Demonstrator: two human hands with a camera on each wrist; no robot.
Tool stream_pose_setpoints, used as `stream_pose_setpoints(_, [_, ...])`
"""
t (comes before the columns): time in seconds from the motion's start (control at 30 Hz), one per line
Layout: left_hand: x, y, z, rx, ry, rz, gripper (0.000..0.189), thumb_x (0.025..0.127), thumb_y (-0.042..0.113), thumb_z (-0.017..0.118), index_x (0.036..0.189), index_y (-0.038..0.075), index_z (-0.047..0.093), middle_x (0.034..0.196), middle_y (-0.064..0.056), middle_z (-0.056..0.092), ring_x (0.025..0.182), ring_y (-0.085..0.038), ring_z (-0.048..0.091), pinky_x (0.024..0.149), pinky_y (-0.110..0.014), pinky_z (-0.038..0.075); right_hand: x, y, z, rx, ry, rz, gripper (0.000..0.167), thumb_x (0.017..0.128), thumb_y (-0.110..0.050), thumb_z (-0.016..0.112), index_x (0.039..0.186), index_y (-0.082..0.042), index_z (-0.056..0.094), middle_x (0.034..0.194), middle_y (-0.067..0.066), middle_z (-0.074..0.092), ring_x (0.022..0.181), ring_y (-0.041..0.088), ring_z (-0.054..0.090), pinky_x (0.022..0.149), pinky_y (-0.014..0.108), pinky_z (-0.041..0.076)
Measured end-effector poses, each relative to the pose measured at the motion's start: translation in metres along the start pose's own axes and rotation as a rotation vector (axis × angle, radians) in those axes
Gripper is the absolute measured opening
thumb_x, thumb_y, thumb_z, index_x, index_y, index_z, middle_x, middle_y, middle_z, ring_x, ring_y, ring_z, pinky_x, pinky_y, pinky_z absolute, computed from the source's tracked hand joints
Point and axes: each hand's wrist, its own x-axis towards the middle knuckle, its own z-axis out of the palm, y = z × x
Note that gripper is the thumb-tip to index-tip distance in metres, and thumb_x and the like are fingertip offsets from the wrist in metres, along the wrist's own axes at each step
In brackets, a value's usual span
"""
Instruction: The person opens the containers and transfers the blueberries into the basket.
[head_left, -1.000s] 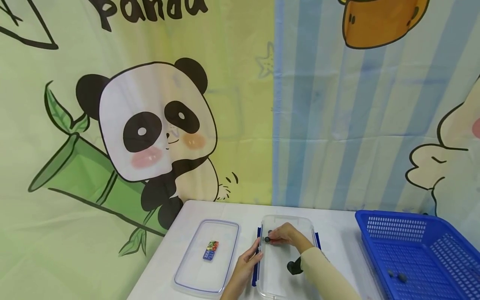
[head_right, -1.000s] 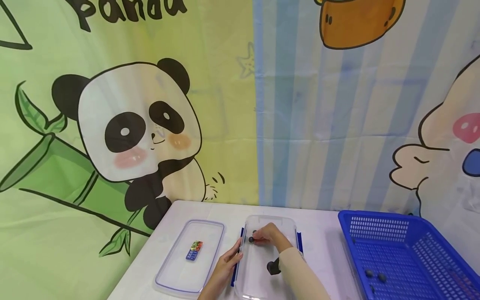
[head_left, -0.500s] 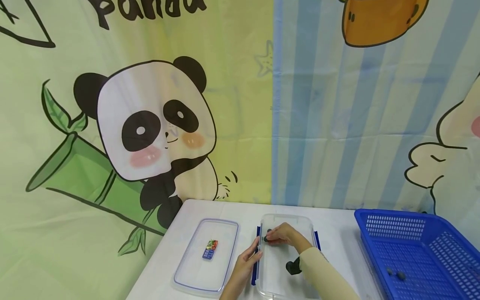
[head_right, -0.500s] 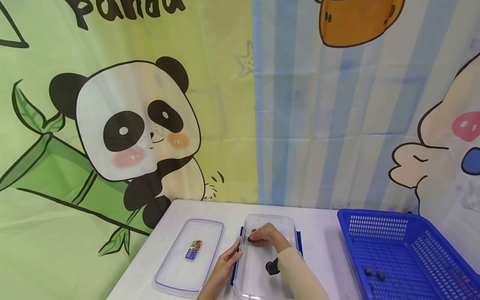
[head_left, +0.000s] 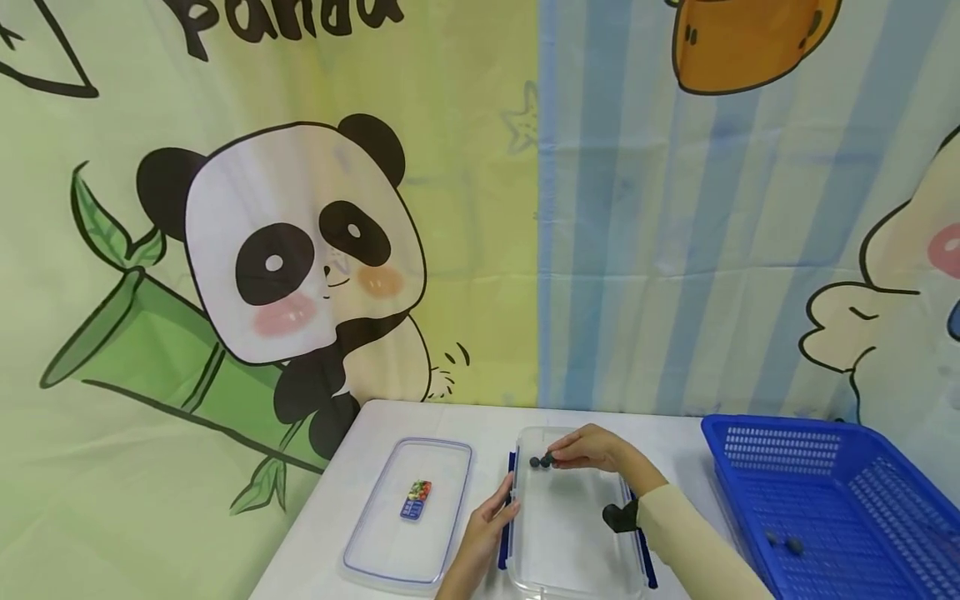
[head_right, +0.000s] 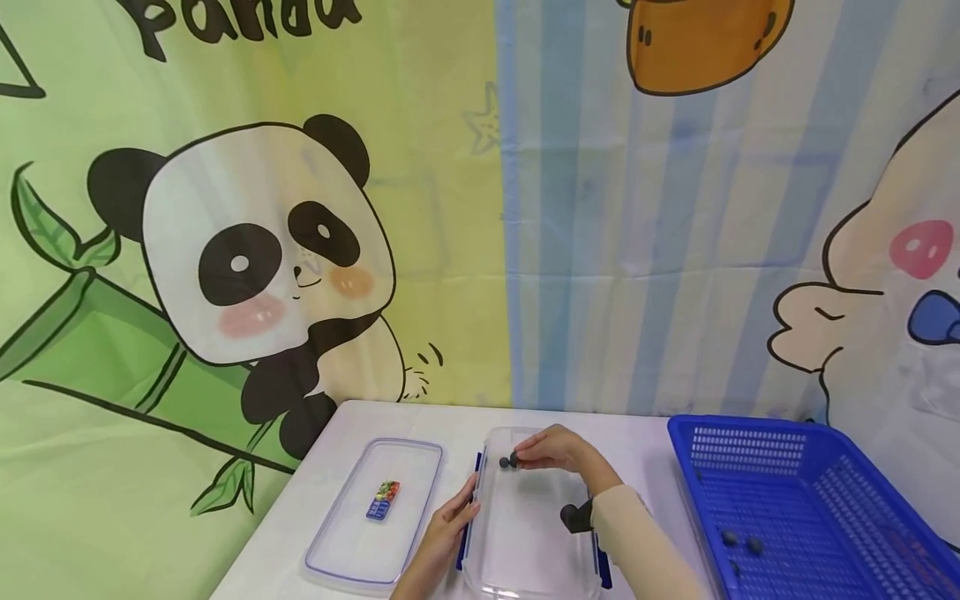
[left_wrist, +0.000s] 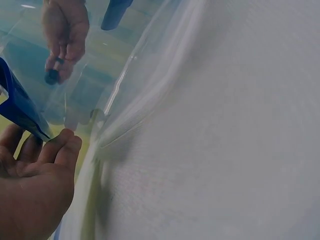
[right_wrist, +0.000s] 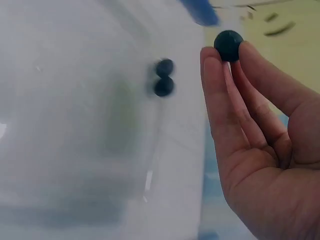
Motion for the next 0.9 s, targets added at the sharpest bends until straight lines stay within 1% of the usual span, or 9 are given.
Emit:
stream_pose_setpoints(0.13, [0.0, 0.001, 0.0, -0.007, 0.016, -0.015, 0.054, 0.09, 0.023, 0.059, 0.139, 0.011, 0.039, 0.146, -0.005, 0.029, 0.136, -0.03, 0.018, 0.11, -0.044, 0.016, -0.021, -0.004, -0.037, 0.042, -0.07, -0.031, 0.031, 0.086, 0.0, 0.06, 0.114, 0.013, 0.057, 0.101, 0.016, 0.066, 0.094, 0.026, 0.064, 0.087, 0.038, 0.05])
stream_pose_setpoints(0.23, [0.0, 0.003, 0.0, -0.006, 0.012, -0.014, 0.053, 0.091, 0.021, 0.058, 0.139, 0.011, 0.039, 0.146, -0.006, 0.029, 0.136, -0.031, 0.017, 0.11, -0.044, 0.016, -0.043, -0.002, -0.069, 0.071, -0.096, -0.058, 0.029, 0.089, 0.0, 0.057, 0.116, 0.012, 0.057, 0.104, 0.014, 0.065, 0.097, 0.025, 0.063, 0.091, 0.04, 0.047])
stream_pose_setpoints(0.3, [-0.001, 0.003, 0.001, -0.003, 0.009, -0.013, 0.053, 0.091, 0.021, 0.058, 0.139, 0.011, 0.038, 0.146, -0.007, 0.028, 0.136, -0.032, 0.017, 0.11, -0.045, 0.016, -0.06, 0.002, -0.091, 0.087, -0.102, -0.078, 0.029, 0.091, 0.0, 0.054, 0.118, 0.011, 0.056, 0.107, 0.013, 0.064, 0.1, 0.024, 0.062, 0.094, 0.041, 0.045])
stream_pose_setpoints(0.43, [-0.001, 0.001, 0.001, -0.008, 0.003, -0.017, 0.054, 0.091, 0.021, 0.058, 0.139, 0.011, 0.038, 0.147, -0.008, 0.027, 0.136, -0.032, 0.017, 0.11, -0.046, 0.015, -0.096, 0.014, -0.13, 0.145, -0.076, -0.105, 0.029, 0.093, -0.002, 0.05, 0.12, 0.009, 0.055, 0.111, 0.013, 0.063, 0.104, 0.025, 0.061, 0.094, 0.04, 0.044])
stream_pose_setpoints(0.57, [-0.002, 0.0, -0.001, -0.009, 0.005, -0.024, 0.054, 0.091, 0.022, 0.058, 0.139, 0.012, 0.038, 0.147, -0.008, 0.027, 0.136, -0.033, 0.017, 0.11, -0.047, 0.015, -0.133, 0.031, -0.166, 0.222, -0.06, -0.11, 0.026, 0.095, -0.002, 0.047, 0.117, 0.001, 0.061, 0.112, 0.011, 0.063, 0.104, 0.022, 0.061, 0.094, 0.038, 0.045])
stream_pose_setpoints(0.63, [-0.002, 0.001, -0.001, -0.007, 0.003, -0.027, 0.054, 0.091, 0.023, 0.058, 0.14, 0.013, 0.038, 0.147, -0.007, 0.026, 0.136, -0.033, 0.016, 0.11, -0.047, 0.015, -0.152, 0.041, -0.185, 0.268, -0.078, -0.11, 0.027, 0.096, -0.001, 0.045, 0.114, -0.005, 0.064, 0.113, 0.008, 0.063, 0.104, 0.02, 0.061, 0.095, 0.038, 0.044])
stream_pose_setpoints(0.77, [-0.002, 0.002, 0.0, 0.001, -0.005, -0.022, 0.054, 0.091, 0.023, 0.057, 0.14, 0.013, 0.037, 0.148, -0.008, 0.025, 0.136, -0.033, 0.016, 0.11, -0.047, 0.015, -0.188, 0.064, -0.222, 0.393, -0.146, -0.112, 0.036, 0.098, 0.002, 0.035, 0.112, -0.01, 0.066, 0.115, 0.007, 0.062, 0.107, 0.019, 0.059, 0.098, 0.038, 0.041])
stream_pose_setpoints(0.83, [-0.002, 0.002, 0.0, 0.005, -0.006, -0.015, 0.054, 0.092, 0.022, 0.057, 0.14, 0.012, 0.036, 0.147, -0.008, 0.025, 0.137, -0.032, 0.016, 0.11, -0.046, 0.015, -0.202, 0.076, -0.237, 0.441, -0.149, -0.09, 0.038, 0.099, 0.001, 0.033, 0.11, -0.012, 0.067, 0.114, 0.007, 0.062, 0.106, 0.02, 0.06, 0.099, 0.039, 0.04])
stream_pose_setpoints(0.9, [-0.002, 0.001, -0.001, 0.006, -0.009, -0.01, 0.054, 0.092, 0.022, 0.057, 0.14, 0.011, 0.036, 0.147, -0.008, 0.025, 0.137, -0.032, 0.015, 0.11, -0.046, 0.015, -0.214, 0.091, -0.251, 0.469, -0.173, -0.074, 0.04, 0.099, 0.0, 0.031, 0.11, -0.014, 0.067, 0.114, 0.005, 0.062, 0.106, 0.018, 0.06, 0.1, 0.038, 0.04])
